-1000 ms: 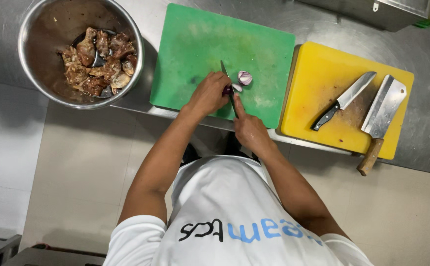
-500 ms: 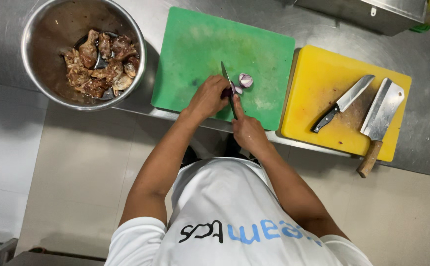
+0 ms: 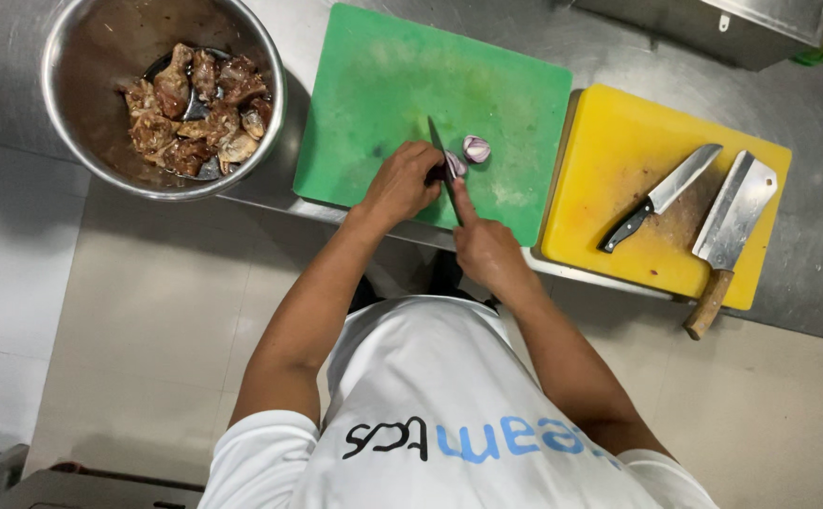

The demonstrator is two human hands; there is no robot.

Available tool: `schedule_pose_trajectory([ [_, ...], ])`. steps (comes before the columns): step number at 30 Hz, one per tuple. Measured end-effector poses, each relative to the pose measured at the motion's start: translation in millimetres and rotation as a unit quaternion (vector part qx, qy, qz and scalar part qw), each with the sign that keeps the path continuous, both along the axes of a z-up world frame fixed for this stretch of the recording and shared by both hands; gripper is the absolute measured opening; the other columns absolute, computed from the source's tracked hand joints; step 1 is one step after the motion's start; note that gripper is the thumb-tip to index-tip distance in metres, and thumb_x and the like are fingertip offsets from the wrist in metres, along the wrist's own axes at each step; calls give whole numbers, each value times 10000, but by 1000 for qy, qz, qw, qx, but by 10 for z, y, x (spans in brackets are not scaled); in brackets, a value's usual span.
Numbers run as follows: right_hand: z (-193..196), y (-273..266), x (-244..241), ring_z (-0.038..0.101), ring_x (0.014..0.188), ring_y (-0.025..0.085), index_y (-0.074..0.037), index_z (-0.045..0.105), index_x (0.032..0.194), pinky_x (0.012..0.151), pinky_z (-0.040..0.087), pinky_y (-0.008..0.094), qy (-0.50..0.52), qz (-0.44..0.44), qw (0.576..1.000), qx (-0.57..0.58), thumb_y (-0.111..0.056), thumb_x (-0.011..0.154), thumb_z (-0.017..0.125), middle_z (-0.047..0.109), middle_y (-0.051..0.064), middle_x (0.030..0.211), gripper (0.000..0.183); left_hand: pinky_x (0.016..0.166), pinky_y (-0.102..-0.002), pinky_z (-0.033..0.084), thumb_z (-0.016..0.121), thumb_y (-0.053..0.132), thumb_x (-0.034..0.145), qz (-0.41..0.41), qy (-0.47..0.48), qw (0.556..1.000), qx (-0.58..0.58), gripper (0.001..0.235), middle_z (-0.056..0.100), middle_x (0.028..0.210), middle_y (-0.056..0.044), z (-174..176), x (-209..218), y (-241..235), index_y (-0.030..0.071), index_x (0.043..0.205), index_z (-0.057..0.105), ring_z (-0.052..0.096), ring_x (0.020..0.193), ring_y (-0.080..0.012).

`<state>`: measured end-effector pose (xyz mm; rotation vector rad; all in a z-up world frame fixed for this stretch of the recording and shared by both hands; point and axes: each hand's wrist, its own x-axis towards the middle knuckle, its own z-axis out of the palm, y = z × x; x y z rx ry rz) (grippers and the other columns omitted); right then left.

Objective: The person seasons raw chicken pieces in a metal bowl with sauces and spices, then mixes them by hand. They wash their hands, place a pan on a gas stove, and ignite the burner. Finally, they slice a red onion on a cutting board.

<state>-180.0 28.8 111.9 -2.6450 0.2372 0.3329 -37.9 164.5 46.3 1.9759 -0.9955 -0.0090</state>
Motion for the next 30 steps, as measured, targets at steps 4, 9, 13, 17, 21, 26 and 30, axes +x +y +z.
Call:
schedule_pose_trajectory([
  [4,-109,-25,97,656,747,485,-110,172,1639,736,502,562,-30,-15,998,57,-156,958,587,693,280,808,798,888,-445,511,765,32,755,-9,27,1000,3,304,647,1042,-128,62,-10,23,31,1050,693,597,1025,-359],
  [9,46,-352,18,671,779,453,-208,191,1639,744,493,543,13,-36,995,96,-173,957,586,719,226,812,790,891,-444,505,768,31,791,-33,8,999,8,287,636,1083,-141,101,10,-64,47,1072,711,586,1023,-358],
  [13,188,-432,-85,661,763,471,-210,200,1641,743,502,553,28,-20,999,27,-198,969,591,712,248,812,777,886,-436,517,764,17,799,-33,74,996,28,290,649,1073,-129,110,48,-118,26,1079,689,625,1038,-360],
  [17,153,-291,-111,659,752,488,-203,183,1639,736,513,576,74,-4,997,-31,-212,970,592,694,280,810,784,879,-447,515,793,21,786,-61,66,994,58,247,653,1050,-135,140,104,-115,25,1017,705,638,1020,-365],
  [21,3,-111,-17,663,739,502,-121,166,1655,727,517,595,7,-2,999,-35,-176,969,573,691,287,811,800,853,-456,513,810,34,770,-63,68,993,72,248,654,1049,-143,166,136,-135,13,989,696,636,1003,-376],
  [26,32,-256,-61,665,765,507,-154,193,1641,738,513,598,16,8,1000,-23,-204,967,582,694,300,818,780,829,-456,518,814,43,781,-65,80,993,62,256,656,1030,-151,191,142,-100,9,1002,689,649,969,-379],
  [30,9,-263,-93,659,766,509,-152,203,1634,731,501,608,28,15,999,-23,-175,950,592,696,291,836,788,808,-453,520,822,59,757,-62,92,992,64,272,663,1017,-146,203,147,-101,7,991,692,656,949,-372],
])
